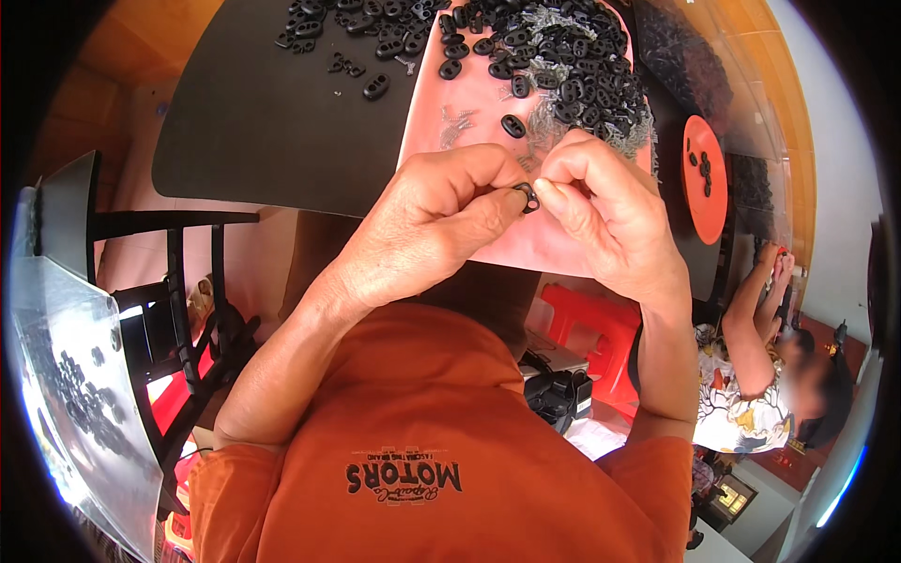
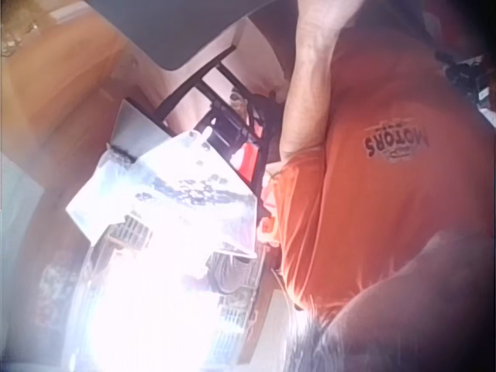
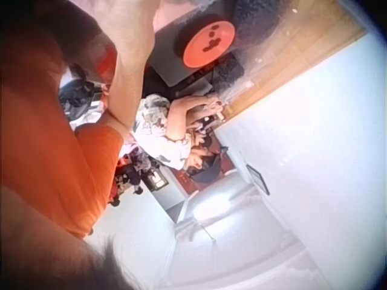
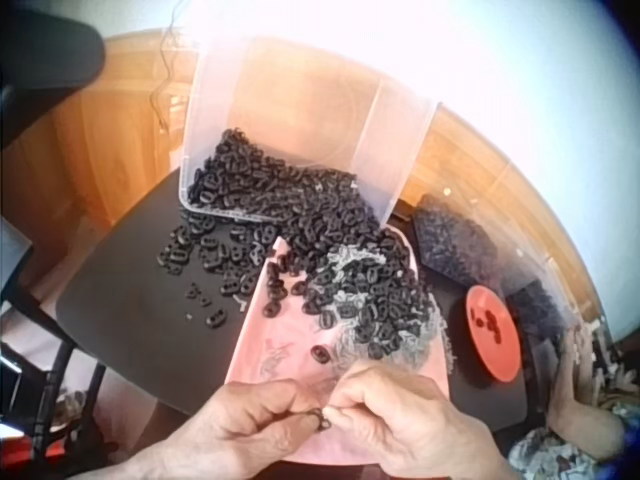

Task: The person sits at a table and repeatedly picks up small black plastic rings and metal screws from a pink tray. They insert the screws into the rings by hand and place the assembled units onto a red plate. The process is repetitive and involves fine motor manipulation of small components.

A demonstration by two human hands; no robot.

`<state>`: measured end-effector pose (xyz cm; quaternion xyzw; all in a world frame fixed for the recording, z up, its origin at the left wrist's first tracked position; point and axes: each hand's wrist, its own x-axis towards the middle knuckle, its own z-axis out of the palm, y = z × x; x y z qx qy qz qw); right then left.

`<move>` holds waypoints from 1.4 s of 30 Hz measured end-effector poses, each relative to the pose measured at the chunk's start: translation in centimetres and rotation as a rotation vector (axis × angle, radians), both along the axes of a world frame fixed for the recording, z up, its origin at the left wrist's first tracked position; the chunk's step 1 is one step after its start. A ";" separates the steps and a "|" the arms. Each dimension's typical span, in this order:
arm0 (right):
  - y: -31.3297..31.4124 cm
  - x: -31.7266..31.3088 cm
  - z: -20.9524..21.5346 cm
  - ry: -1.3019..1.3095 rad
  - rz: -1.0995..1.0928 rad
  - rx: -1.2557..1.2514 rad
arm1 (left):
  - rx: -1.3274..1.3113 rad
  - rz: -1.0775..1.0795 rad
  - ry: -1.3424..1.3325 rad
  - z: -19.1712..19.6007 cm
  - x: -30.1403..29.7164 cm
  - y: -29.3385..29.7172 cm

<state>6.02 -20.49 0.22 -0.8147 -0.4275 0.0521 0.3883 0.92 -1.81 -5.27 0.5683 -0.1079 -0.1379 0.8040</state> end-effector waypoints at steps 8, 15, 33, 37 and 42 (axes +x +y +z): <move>0.2 -0.5 -0.1 -0.074 -0.081 -0.076 | -0.026 0.005 0.005 0.1 0.1 -0.5; 0.6 -0.9 0.2 -0.004 -0.104 -0.104 | 0.070 0.009 -0.012 0.3 0.1 -0.5; 1.3 2.8 0.0 -0.084 -0.135 -0.245 | 0.200 0.029 -0.168 -0.2 -0.4 -0.4; 4.3 5.8 -1.3 -0.343 -0.079 -0.308 | 0.182 0.082 -0.198 -0.5 -0.3 -0.6; 5.3 6.9 -2.4 -0.469 -0.049 -0.470 | 0.225 0.068 -0.250 -0.5 -0.4 -0.2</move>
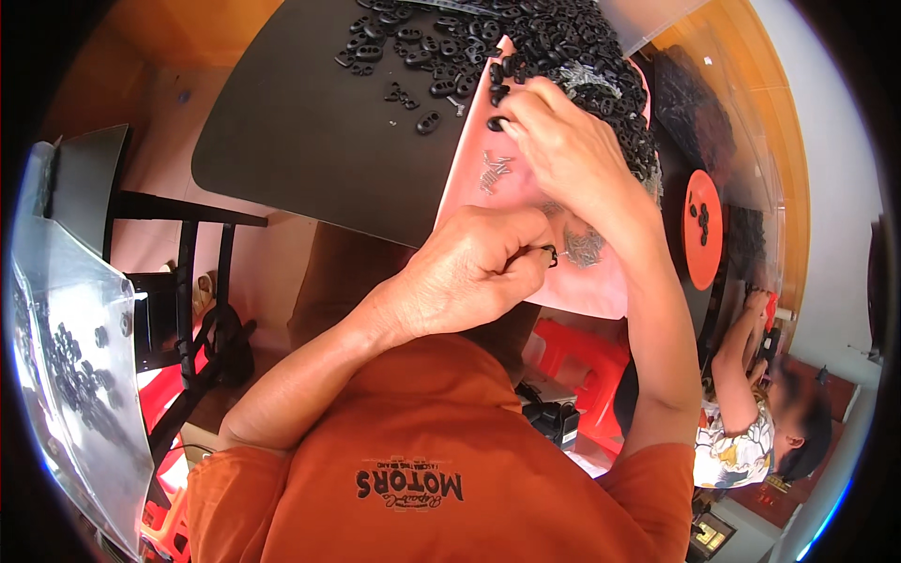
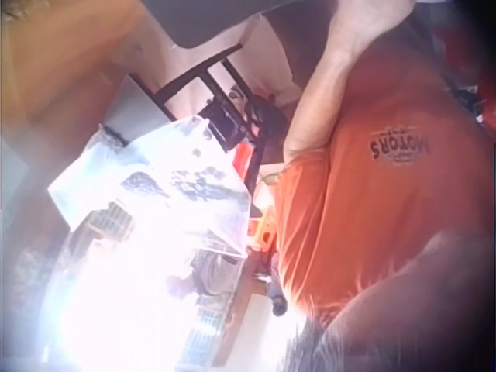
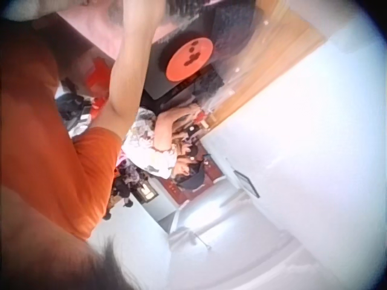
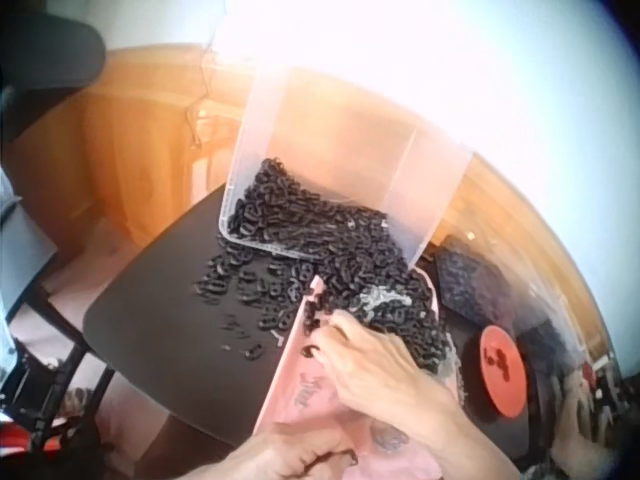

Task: The person sits at a table and repeatedly picks up small black plastic rings and metal screws from a pink tray. They insert the screws into the rings by hand and place the assembled units onto a red plate. The process is repetitive and involves fine motor manipulation of small components.

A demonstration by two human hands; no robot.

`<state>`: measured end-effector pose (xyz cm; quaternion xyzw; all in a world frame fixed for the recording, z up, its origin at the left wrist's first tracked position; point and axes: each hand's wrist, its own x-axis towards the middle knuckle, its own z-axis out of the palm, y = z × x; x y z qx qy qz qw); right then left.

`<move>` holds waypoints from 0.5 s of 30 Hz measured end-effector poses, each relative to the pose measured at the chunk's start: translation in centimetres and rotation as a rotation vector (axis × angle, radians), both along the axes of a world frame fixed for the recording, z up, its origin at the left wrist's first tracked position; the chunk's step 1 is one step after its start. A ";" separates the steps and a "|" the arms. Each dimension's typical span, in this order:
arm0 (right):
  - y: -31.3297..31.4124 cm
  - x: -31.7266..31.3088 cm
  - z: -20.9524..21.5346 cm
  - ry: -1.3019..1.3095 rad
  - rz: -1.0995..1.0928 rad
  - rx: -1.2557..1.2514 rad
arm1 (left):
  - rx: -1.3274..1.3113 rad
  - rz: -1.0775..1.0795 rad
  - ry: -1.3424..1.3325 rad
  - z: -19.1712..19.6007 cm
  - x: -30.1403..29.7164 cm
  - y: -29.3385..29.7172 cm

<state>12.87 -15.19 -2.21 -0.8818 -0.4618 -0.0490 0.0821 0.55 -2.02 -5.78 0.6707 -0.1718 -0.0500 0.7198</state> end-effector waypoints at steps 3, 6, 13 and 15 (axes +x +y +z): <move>-1.1 -0.5 0.6 -0.014 -0.010 -0.048 | -0.044 0.035 -0.067 -0.4 0.2 -0.3; -1.5 -1.0 1.1 0.049 -0.033 0.042 | -0.043 0.047 -0.072 -0.2 0.2 -0.3; -0.1 -1.1 0.6 0.092 0.012 0.078 | -0.041 0.043 -0.047 0.0 0.0 0.1; -0.1 -1.0 0.5 0.083 0.025 0.031 | -0.046 0.052 -0.060 0.0 -0.1 0.1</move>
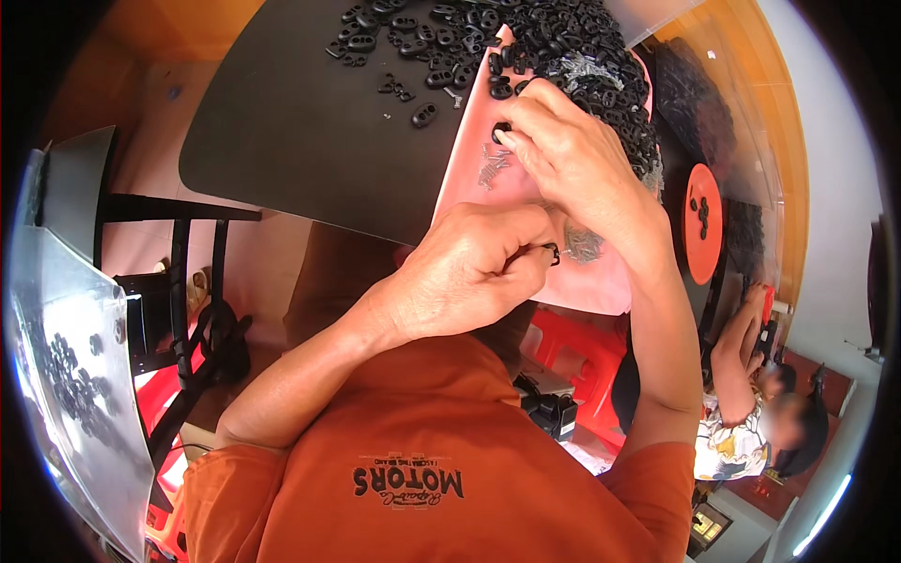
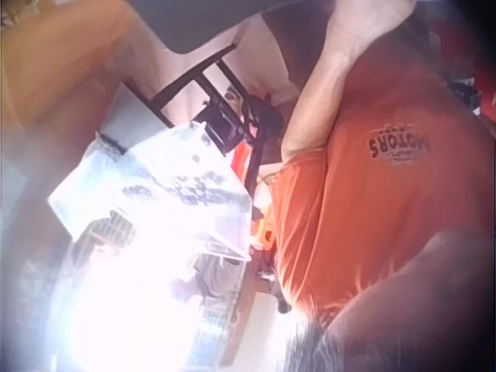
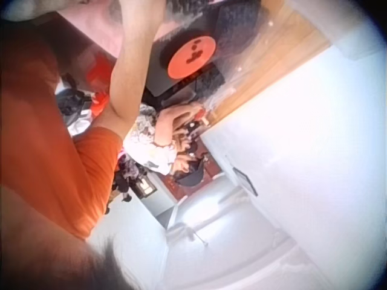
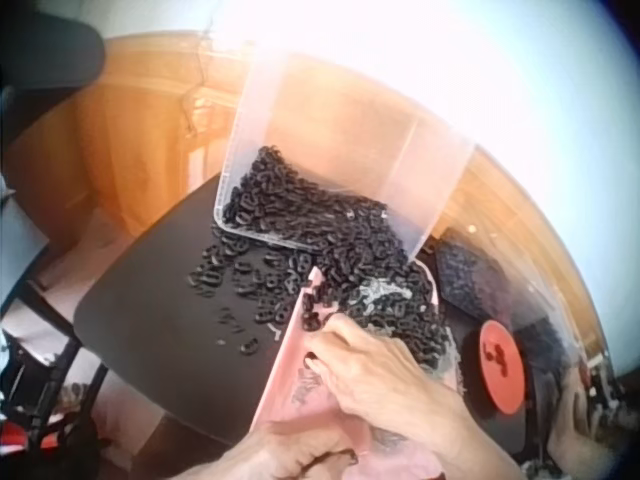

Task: The person sits at a table and repeatedly picks up small black plastic rings and metal screws from a pink tray. They insert the screws into the rings by hand and place the assembled units onto a red plate. The process is repetitive and involves fine motor manipulation of small components.

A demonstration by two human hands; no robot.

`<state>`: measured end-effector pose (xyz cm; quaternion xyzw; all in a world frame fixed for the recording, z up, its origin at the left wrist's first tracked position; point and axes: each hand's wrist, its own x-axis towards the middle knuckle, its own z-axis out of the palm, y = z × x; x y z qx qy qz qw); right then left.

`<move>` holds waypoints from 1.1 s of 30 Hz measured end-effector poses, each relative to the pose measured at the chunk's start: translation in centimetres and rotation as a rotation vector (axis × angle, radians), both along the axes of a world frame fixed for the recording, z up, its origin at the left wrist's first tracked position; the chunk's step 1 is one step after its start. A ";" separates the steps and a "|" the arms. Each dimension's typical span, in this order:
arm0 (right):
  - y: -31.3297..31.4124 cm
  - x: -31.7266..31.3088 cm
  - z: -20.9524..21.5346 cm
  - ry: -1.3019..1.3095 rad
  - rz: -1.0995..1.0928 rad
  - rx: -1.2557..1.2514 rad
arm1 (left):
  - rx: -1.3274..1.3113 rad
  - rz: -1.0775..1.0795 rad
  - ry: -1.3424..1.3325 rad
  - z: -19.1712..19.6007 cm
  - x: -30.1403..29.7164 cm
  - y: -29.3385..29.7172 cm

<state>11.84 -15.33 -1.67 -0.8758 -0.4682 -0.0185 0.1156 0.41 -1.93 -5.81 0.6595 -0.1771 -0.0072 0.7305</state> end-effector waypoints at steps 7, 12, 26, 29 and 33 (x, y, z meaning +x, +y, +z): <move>0.1 0.2 -0.2 -0.140 -0.006 -0.008 | -0.018 0.006 0.000 -0.3 -0.3 0.1; -0.2 -0.4 0.1 -0.043 -0.009 -0.024 | -0.015 -0.005 0.018 -0.4 -0.4 0.2; 0.5 0.1 -0.4 -0.134 -0.059 -0.121 | 0.011 -0.008 0.038 -0.1 -0.2 0.1; 0.4 0.1 -0.4 -0.137 -0.066 -0.126 | 0.019 -0.014 0.046 0.0 -0.3 0.1; 0.1 0.2 -0.5 -0.116 -0.070 -0.106 | 0.014 -0.016 0.055 0.0 -0.3 0.0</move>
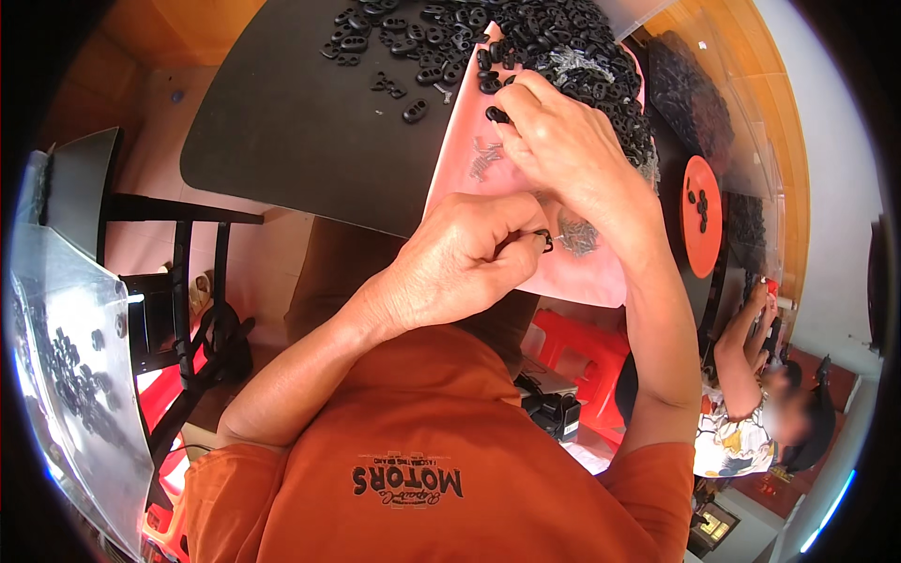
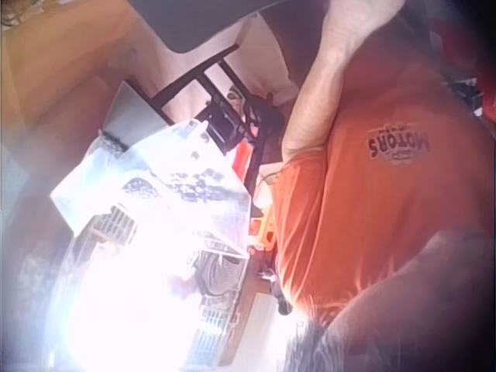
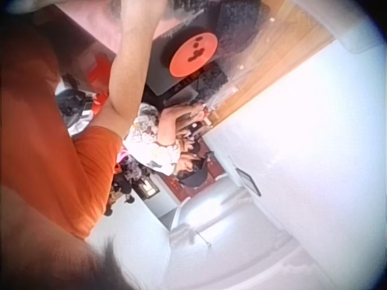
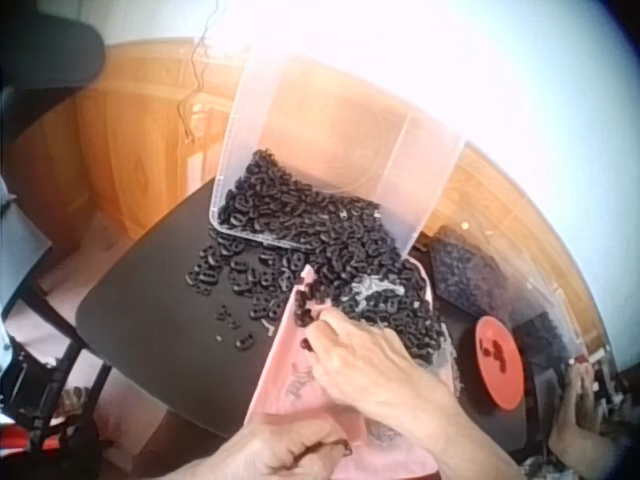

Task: The person sits at a table and repeatedly picks up small black plastic rings and metal screws from a pink tray. They insert the screws into the rings by hand and place the assembled units onto a red plate. The process is repetitive and involves fine motor manipulation of small components.

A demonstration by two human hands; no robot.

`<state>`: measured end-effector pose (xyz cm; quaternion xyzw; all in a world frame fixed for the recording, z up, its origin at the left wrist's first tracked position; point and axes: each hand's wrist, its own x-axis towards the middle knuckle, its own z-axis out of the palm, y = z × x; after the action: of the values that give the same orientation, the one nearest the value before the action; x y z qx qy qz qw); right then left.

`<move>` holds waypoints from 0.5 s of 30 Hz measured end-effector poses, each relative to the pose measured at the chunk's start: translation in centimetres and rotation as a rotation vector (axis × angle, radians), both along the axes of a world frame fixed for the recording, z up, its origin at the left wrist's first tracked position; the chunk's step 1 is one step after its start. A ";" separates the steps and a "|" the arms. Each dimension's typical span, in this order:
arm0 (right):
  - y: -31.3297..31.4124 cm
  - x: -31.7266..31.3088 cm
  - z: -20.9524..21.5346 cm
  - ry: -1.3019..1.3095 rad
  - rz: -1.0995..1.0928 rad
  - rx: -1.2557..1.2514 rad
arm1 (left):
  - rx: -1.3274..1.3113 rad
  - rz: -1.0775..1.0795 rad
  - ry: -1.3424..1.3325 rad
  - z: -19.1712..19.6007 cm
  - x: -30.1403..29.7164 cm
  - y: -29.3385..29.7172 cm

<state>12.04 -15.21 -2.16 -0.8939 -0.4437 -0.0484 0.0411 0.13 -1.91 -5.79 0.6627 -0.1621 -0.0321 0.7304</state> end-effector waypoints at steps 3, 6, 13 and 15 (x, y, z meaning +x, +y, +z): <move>0.3 0.0 0.4 0.053 -0.004 -0.002 | 0.008 0.019 -0.044 -0.4 0.1 -0.2; 0.0 0.5 0.3 0.093 0.029 0.042 | 0.001 -0.015 0.004 -0.2 0.0 -0.1; -0.2 1.1 0.2 0.215 0.000 0.118 | -0.013 -0.030 0.057 0.1 0.0 0.0; -0.3 1.2 0.0 0.232 -0.012 0.131 | -0.034 -0.030 0.058 0.1 0.0 -0.1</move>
<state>13.25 -15.47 -2.12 -0.8915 -0.4265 0.0262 0.1503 0.13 -1.99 -5.74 0.6466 -0.1511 -0.0595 0.7454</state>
